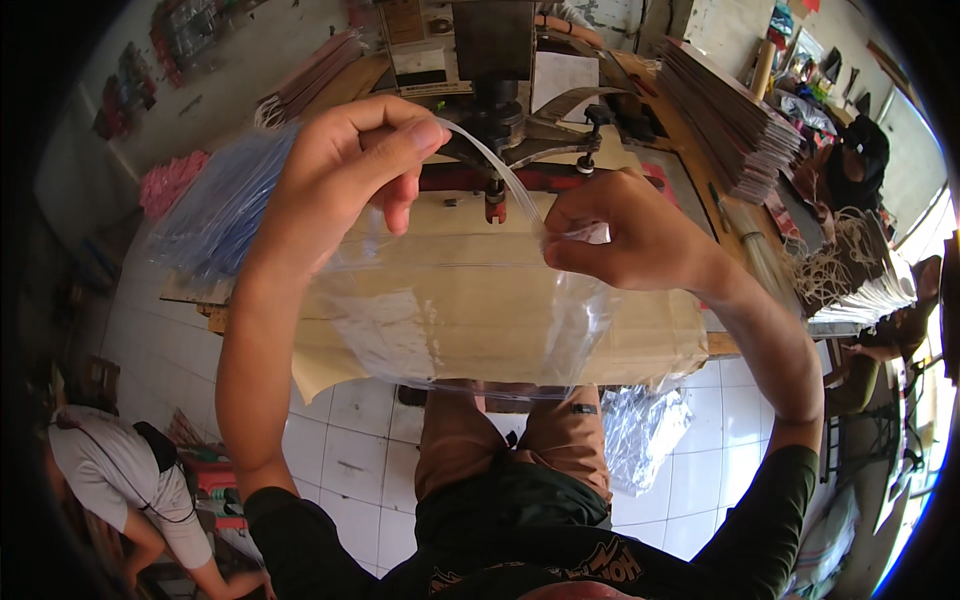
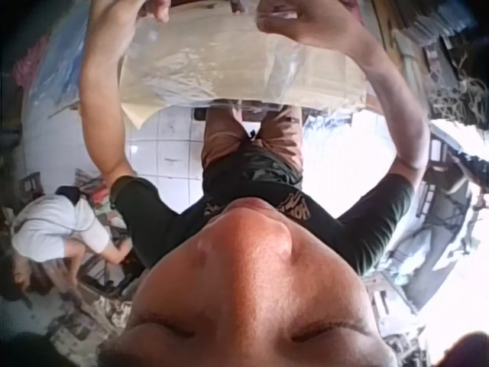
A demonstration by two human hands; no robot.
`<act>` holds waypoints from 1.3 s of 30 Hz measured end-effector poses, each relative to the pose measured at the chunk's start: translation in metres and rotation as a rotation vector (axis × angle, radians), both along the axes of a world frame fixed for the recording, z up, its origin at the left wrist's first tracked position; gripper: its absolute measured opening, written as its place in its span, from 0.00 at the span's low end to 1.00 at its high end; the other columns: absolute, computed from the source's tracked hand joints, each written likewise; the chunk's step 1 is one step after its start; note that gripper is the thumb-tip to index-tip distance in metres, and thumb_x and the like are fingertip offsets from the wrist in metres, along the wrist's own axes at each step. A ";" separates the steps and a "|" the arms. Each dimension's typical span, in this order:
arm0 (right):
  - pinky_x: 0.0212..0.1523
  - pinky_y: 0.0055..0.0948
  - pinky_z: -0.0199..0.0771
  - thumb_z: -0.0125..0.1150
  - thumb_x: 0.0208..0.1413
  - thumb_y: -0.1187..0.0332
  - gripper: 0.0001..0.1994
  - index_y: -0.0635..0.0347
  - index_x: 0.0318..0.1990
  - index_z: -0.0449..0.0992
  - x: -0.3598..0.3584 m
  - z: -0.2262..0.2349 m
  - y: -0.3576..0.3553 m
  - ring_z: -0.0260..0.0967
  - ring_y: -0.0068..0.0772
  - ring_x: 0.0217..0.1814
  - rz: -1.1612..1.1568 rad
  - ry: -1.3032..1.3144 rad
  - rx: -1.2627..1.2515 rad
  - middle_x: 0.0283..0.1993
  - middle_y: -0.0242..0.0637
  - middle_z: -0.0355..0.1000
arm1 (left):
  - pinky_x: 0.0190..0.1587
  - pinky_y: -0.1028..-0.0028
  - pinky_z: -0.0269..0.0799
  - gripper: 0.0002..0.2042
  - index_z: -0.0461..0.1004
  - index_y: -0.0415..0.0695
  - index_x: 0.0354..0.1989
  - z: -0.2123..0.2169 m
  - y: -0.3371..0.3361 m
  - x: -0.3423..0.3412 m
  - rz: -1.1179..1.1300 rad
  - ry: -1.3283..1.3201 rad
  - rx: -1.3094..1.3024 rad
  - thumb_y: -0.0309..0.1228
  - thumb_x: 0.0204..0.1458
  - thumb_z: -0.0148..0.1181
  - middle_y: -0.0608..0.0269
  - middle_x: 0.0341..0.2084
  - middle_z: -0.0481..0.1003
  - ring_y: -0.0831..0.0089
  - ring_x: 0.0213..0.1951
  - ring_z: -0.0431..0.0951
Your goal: The person positions a clear plastic sheet and a white handle under the arm of a heat sealing machine, presses down to fuse them together, and removes the finished plastic bag.
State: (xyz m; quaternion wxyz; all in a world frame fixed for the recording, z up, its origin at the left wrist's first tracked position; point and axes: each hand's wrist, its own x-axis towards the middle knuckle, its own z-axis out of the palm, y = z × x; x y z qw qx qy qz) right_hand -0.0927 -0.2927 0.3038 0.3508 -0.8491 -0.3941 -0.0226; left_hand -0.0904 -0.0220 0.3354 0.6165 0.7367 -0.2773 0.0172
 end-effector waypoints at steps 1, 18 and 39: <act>0.33 0.30 0.74 0.65 0.48 0.69 0.07 0.66 0.29 0.80 0.000 0.001 0.000 0.77 0.35 0.29 0.001 -0.003 0.012 0.26 0.43 0.76 | 0.19 0.81 0.64 0.12 0.76 0.38 0.39 0.002 0.001 0.001 -0.010 -0.001 0.020 0.37 0.61 0.58 0.70 0.18 0.69 0.82 0.16 0.69; 0.33 0.27 0.74 0.65 0.45 0.71 0.08 0.69 0.28 0.81 0.010 0.013 -0.020 0.74 0.25 0.27 -0.053 0.158 -0.078 0.23 0.39 0.77 | 0.33 0.79 0.76 0.13 0.77 0.38 0.39 0.015 -0.005 0.019 -0.096 0.012 0.185 0.38 0.59 0.62 0.63 0.27 0.78 0.79 0.28 0.79; 0.38 0.23 0.75 0.67 0.54 0.73 0.11 0.71 0.41 0.78 0.004 0.008 -0.034 0.77 0.24 0.35 -0.135 0.222 0.296 0.33 0.38 0.78 | 0.26 0.80 0.74 0.14 0.79 0.38 0.36 0.013 0.034 0.029 0.180 -0.052 0.034 0.39 0.56 0.65 0.65 0.23 0.76 0.78 0.22 0.78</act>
